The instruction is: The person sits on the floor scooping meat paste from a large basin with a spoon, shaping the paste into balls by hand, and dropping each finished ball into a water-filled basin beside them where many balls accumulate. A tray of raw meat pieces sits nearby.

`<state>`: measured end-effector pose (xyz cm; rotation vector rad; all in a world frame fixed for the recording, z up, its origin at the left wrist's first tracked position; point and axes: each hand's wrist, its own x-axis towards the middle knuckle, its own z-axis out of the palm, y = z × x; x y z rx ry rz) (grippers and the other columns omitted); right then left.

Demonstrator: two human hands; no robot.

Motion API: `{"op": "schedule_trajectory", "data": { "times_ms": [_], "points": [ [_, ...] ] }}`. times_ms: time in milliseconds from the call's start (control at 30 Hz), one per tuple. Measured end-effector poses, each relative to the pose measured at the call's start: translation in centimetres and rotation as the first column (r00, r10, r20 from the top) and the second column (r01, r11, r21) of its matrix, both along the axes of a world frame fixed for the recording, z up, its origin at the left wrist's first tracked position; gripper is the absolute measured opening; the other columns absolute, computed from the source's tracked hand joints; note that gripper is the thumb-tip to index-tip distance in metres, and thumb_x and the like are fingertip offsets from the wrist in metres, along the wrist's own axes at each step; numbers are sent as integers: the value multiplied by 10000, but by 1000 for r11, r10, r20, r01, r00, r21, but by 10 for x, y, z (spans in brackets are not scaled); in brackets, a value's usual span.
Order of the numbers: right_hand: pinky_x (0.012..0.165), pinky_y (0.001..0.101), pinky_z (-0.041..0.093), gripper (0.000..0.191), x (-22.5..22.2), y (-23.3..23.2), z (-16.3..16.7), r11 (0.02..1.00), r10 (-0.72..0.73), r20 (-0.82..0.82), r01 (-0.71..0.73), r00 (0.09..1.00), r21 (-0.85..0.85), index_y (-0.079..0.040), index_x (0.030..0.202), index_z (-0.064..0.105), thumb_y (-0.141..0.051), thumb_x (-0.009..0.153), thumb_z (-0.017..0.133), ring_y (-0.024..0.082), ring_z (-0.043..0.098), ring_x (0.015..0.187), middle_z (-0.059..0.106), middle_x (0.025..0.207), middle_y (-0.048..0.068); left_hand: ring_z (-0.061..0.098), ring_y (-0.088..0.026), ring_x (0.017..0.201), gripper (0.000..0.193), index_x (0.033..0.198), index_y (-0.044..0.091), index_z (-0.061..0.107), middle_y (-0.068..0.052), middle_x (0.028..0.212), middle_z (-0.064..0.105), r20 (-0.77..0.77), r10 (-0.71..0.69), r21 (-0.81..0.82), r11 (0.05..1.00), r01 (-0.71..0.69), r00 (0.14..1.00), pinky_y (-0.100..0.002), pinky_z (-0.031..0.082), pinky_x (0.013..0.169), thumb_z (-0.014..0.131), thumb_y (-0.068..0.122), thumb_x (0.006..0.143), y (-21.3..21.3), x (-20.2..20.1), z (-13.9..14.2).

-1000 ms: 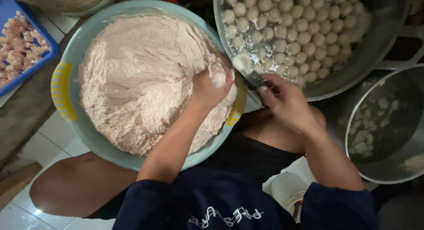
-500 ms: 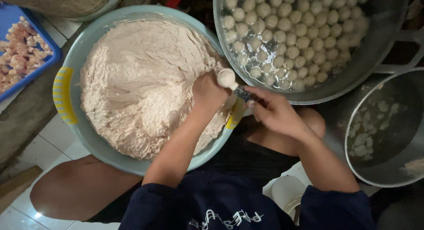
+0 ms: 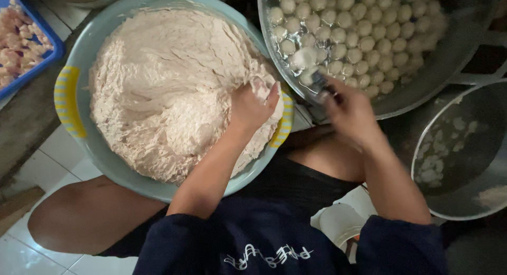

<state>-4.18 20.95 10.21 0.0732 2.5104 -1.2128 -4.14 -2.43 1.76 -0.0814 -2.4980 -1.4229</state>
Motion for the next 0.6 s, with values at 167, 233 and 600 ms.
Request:
{"op": "schedule_trajectory", "data": {
  "times_ms": [167, 233, 600],
  "points": [
    [888, 312, 538, 493, 21, -27, 11, 976, 193, -93, -200, 977, -80, -42, 1448, 563, -52, 959, 623, 167, 679, 987, 711, 1208, 161, 711, -362, 774, 221, 925, 42, 670, -145, 828, 711, 8, 69, 158, 985, -70, 998, -427, 573, 701, 812, 185, 835, 6, 0, -8],
    [848, 300, 550, 523, 25, -34, 16, 974, 203, -83, -210, 976, -86, -48, 1453, 555, -30, 932, 588, 163, 702, 960, 683, 1311, 171, 713, -377, 804, 209, 934, 48, 698, -157, 853, 718, 13, 24, 77, 997, -24, 1000, -445, 575, 740, 791, 154, 780, 6, 1, -10],
    [670, 259, 479, 523, 18, -20, 8, 943, 74, 251, 14, 965, -333, -96, 1519, 541, -97, 998, 588, 83, 534, 758, 634, 974, -2, 715, -434, 883, 446, 1074, 33, 738, -219, 970, 737, 189, 118, -256, 964, -67, 975, -516, 564, 828, 760, 352, 763, 0, 8, 15]
  ]
}}
